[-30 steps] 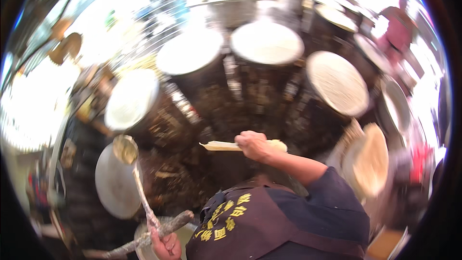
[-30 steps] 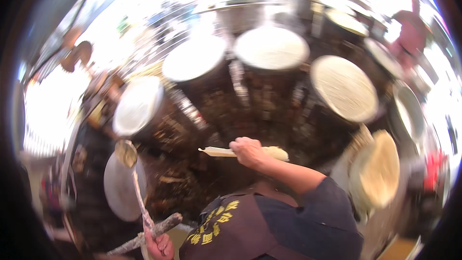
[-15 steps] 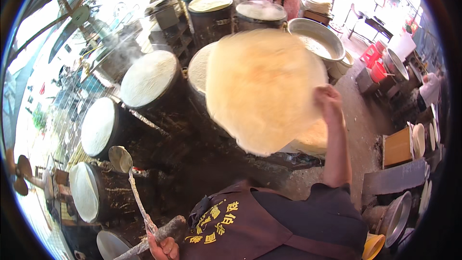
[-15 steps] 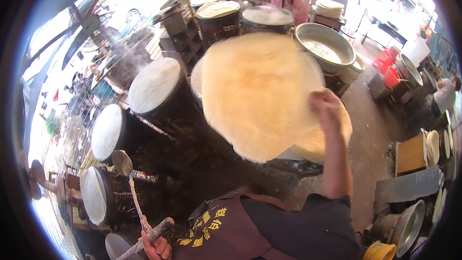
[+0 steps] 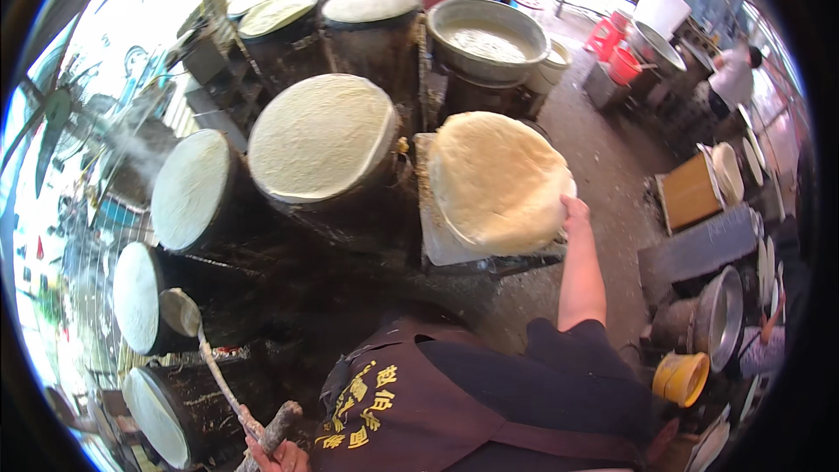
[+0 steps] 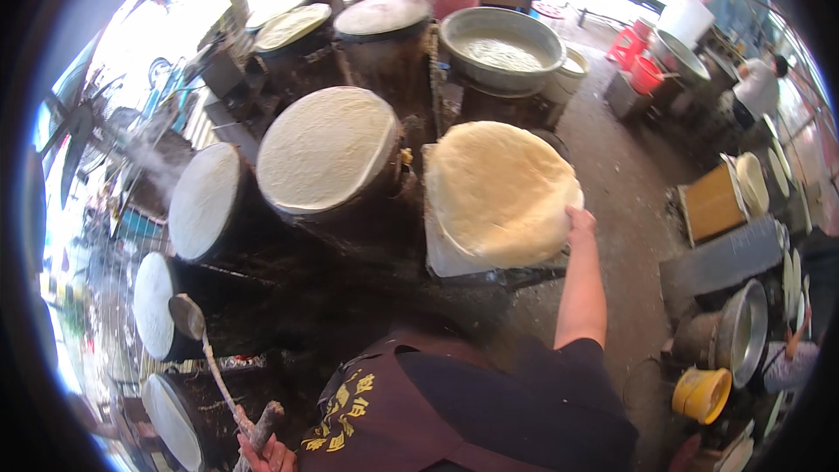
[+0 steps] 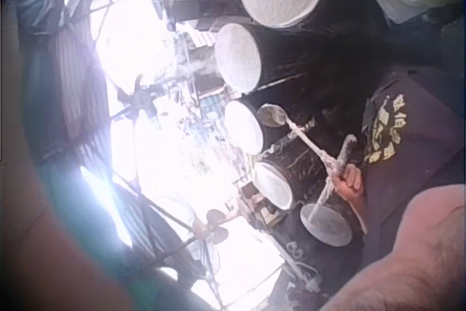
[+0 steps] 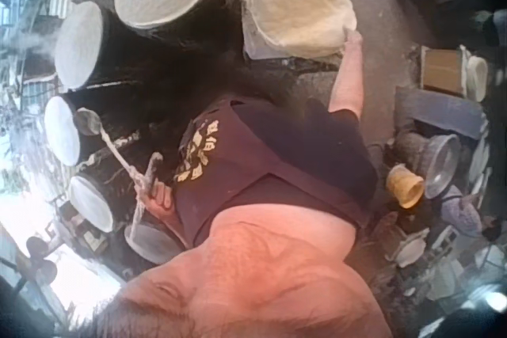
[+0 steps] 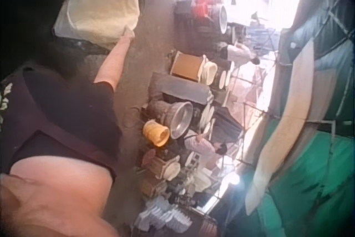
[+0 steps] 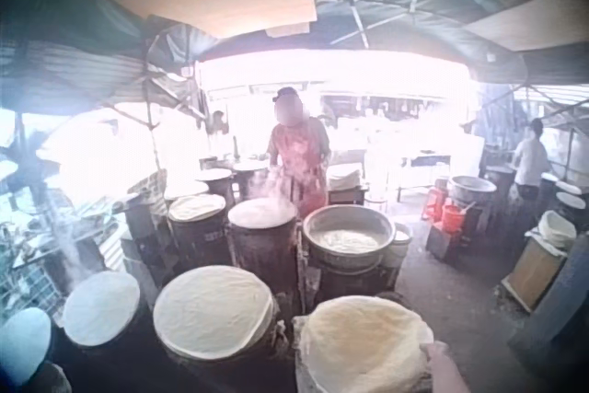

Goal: The person ladles batter onto several hot cylindrical cooking surfaces, spreads it into thin circular sheets, and removes the cooked sheets to stack them. The process repeats continuously across multiple burners.

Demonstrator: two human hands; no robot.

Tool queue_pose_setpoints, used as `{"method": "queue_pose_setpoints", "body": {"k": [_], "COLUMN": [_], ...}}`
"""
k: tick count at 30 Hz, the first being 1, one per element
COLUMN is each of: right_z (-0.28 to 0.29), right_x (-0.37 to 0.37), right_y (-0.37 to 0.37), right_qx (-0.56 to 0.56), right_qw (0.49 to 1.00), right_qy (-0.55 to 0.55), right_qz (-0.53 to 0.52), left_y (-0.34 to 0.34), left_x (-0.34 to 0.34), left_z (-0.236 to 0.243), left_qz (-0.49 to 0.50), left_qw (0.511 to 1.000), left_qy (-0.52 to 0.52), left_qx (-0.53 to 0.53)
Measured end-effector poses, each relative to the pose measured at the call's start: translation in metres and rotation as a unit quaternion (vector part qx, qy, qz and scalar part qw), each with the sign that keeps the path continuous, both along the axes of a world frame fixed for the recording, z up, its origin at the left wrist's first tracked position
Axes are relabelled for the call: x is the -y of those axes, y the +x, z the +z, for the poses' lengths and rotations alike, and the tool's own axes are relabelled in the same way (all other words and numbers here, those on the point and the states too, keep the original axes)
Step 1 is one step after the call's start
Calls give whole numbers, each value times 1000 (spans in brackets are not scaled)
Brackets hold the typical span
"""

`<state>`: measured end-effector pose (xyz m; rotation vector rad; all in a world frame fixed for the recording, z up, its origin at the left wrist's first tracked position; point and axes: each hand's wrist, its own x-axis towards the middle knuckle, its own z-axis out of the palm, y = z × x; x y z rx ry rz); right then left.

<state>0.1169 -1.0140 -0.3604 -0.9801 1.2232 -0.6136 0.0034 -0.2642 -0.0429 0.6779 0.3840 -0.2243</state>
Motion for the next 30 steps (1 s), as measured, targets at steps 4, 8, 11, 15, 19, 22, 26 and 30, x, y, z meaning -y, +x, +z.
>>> {"method": "queue_pose_setpoints", "body": {"k": [4, 8, 11, 15, 19, 22, 26, 30], "right_z": [29, 99, 116, 96, 147, 168, 177, 160], "right_x": [-21, -86, -113, -187, -369, -494, -653, -783], "right_y": [5, 17, 39, 84, 125, 135, 108, 77], "right_qx": [-137, -428, -388, -111, 62, 154, 283, 416], "right_qw": [984, 826, 735, 678, 683, 559, 382, 224], "right_qy": [-109, -367, -553, -703, -619, -623, -585, -526], "right_qz": [37, 1, 63, 182, 382, 525, 657, 708], "left_y": [-15, -46, -66, -114, -160, -197, -235, -252], "left_x": [7, -7, 5, -30, -46, -47, -48, -47], "left_z": [6, 3, 22, -13, -16, -20, -21, -17], "left_qz": [121, 145, 195, 201, 284, 347, 446, 539], "left_qw": [990, 987, 976, 943, 941, 924, 885, 832], "left_qy": [33, 2, -14, -263, -181, -156, -128, -120], "left_qx": [-63, -64, -99, -28, -32, -28, -36, -56]}}
